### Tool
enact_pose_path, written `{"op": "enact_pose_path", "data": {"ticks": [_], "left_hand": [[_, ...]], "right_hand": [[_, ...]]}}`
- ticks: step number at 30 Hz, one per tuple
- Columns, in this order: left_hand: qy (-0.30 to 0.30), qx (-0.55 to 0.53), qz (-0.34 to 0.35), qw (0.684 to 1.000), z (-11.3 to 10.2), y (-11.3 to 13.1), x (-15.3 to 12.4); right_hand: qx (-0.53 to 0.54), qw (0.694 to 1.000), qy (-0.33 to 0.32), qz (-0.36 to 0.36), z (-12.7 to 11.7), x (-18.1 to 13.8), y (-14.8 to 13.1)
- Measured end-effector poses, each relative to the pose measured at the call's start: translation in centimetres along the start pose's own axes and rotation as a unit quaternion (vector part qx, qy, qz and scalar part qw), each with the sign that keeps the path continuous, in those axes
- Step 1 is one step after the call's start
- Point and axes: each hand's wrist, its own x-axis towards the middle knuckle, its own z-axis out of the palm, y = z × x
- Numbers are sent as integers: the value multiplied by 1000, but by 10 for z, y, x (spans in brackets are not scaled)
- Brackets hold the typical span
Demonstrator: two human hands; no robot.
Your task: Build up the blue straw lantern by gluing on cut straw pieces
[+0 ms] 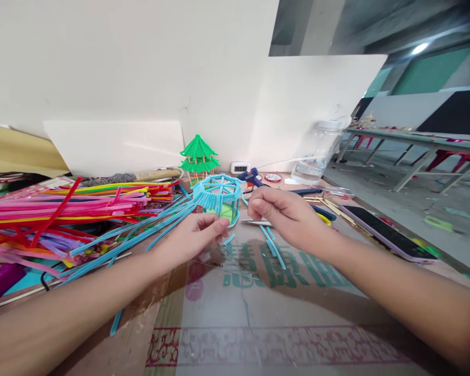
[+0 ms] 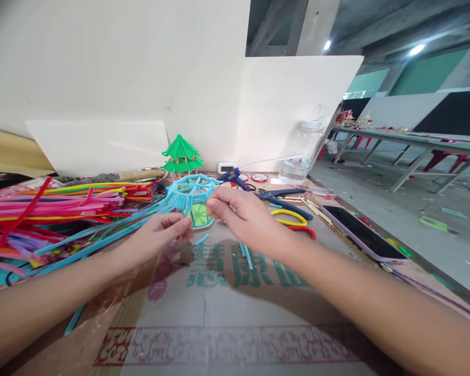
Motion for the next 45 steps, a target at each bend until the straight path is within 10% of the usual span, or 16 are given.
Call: {"op": "enact_pose_path", "data": {"ticks": [12, 27, 32, 38, 45], "left_hand": [[-1, 417, -62, 907, -40, -32, 12], [51, 439, -55, 895, -35, -54, 16], [62, 448, -43, 891, -34, -55, 16], [107, 450, -60, 885, -31, -52, 16], [118, 394, -20, 911, -31, -56, 18]], "right_hand": [[-73, 989, 99, 80, -60, 13, 4], [-101, 993, -13, 64, -122, 1, 5], [-536, 820, 136, 149, -159, -7, 58], [-437, 875, 94, 189, -132, 5, 69], [-343, 913, -125, 184, -68, 17, 79]]}}
